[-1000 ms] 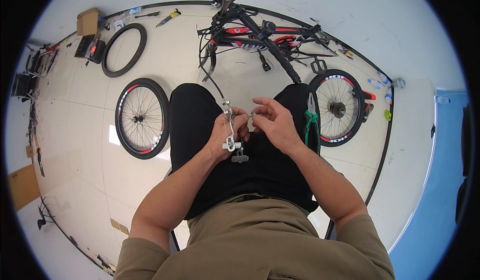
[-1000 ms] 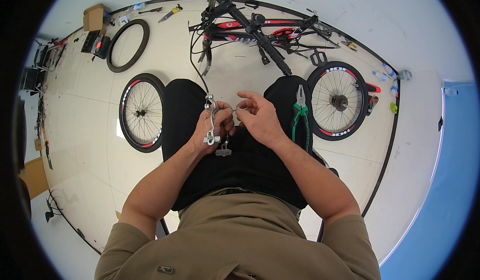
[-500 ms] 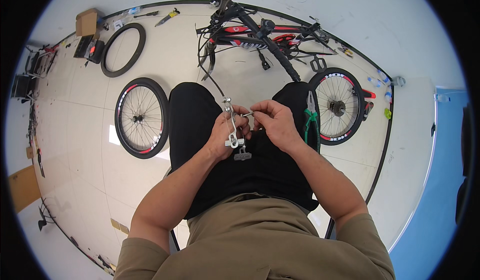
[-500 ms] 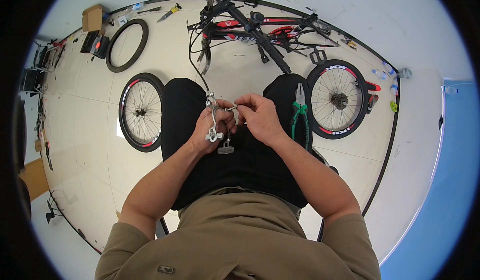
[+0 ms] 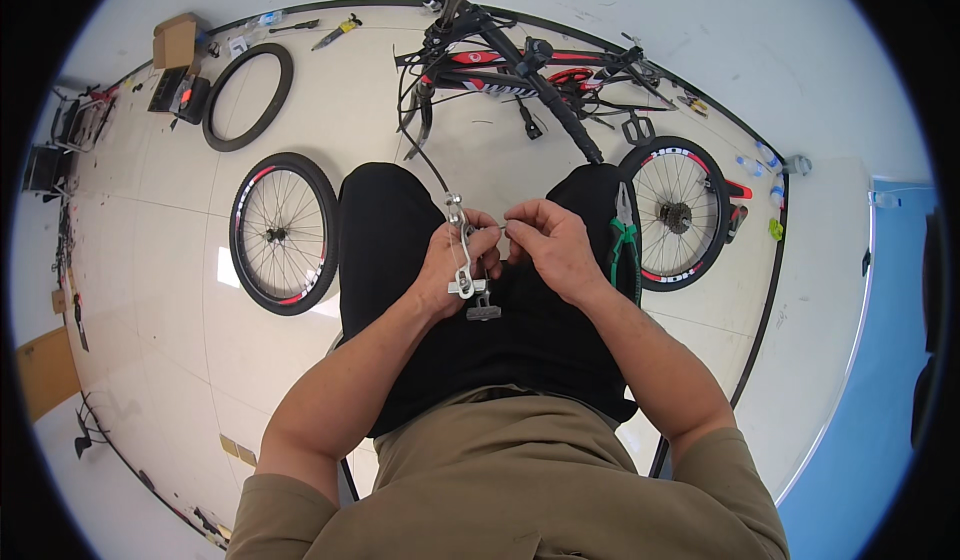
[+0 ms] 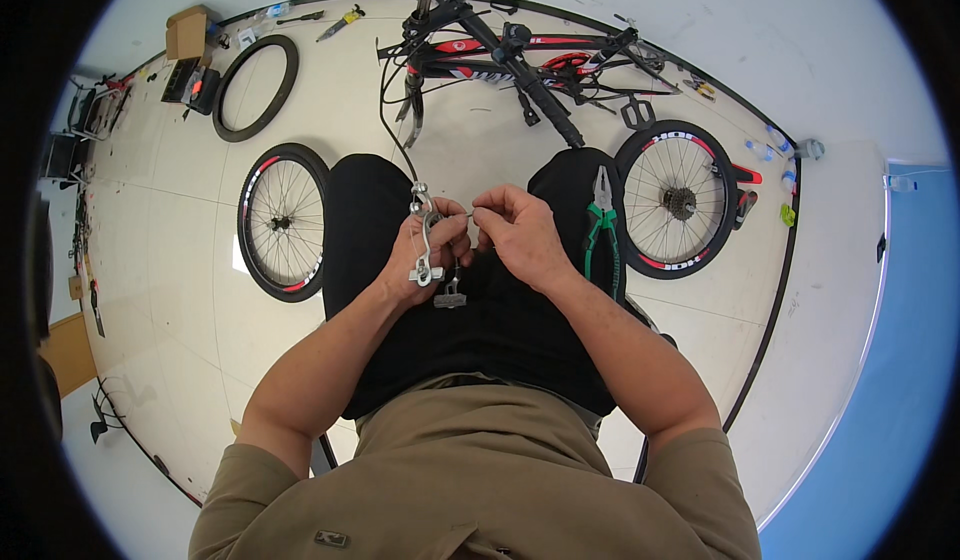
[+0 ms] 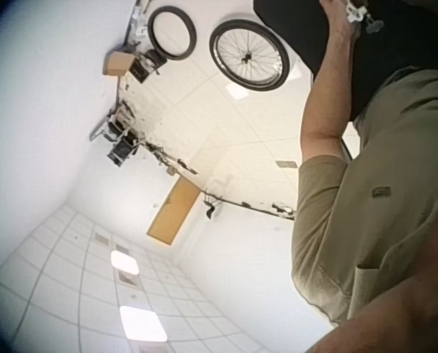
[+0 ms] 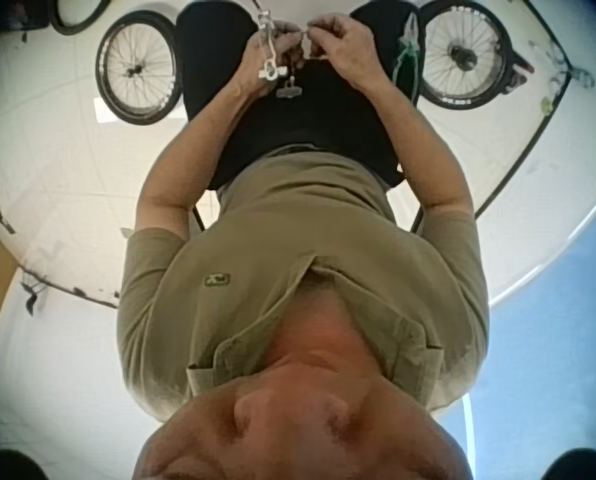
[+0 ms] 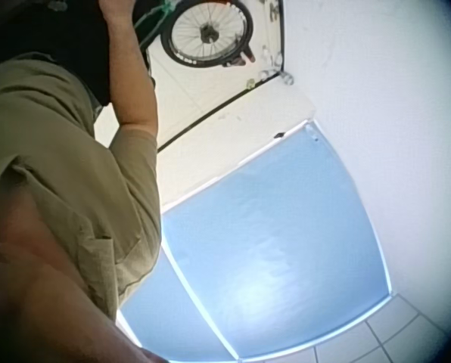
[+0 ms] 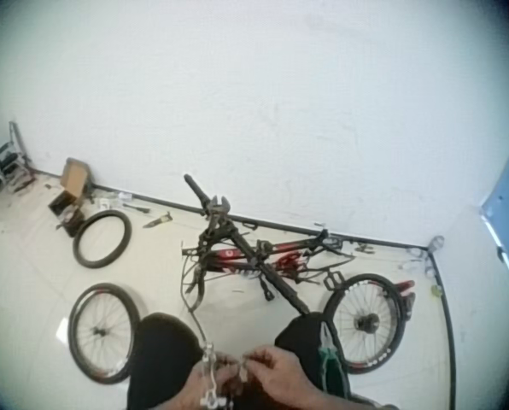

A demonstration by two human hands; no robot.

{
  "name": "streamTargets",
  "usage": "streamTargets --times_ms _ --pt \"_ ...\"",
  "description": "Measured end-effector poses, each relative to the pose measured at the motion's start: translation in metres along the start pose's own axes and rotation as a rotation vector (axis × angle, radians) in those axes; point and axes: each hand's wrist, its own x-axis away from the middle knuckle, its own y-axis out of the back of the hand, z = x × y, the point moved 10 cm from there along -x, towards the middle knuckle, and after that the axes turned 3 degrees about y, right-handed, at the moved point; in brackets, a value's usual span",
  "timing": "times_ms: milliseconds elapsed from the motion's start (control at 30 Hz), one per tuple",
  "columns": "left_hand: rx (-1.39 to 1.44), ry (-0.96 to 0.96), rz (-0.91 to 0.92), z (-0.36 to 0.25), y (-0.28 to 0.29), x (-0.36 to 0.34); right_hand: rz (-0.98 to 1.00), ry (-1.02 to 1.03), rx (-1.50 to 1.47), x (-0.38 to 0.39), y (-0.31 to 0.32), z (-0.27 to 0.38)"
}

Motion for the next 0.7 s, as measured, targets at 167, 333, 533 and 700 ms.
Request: streamTargets --times_ms 167,333,533,700 --pt "-0.083 -0.017 -0.042 -0.003 0.0 0.001 -0.002 -0.011 -0.003 0.001 -0.001 0.001" --pt "-0.073 -0.017 -0.052 -0.003 0.0 0.001 0.023 -0.187 0.024 0.004 -0.002 -0.011" --pt "-0.107 -0.001 -0.054 -0.001 0.001 0.001 0.01 -0.055 0.033 0.001 -0.004 0.0" --pt "-0.071 -0.009 -0.049 -0.001 0.001 0.001 0.016 0.03 0.089 0.002 -0.002 0.004"
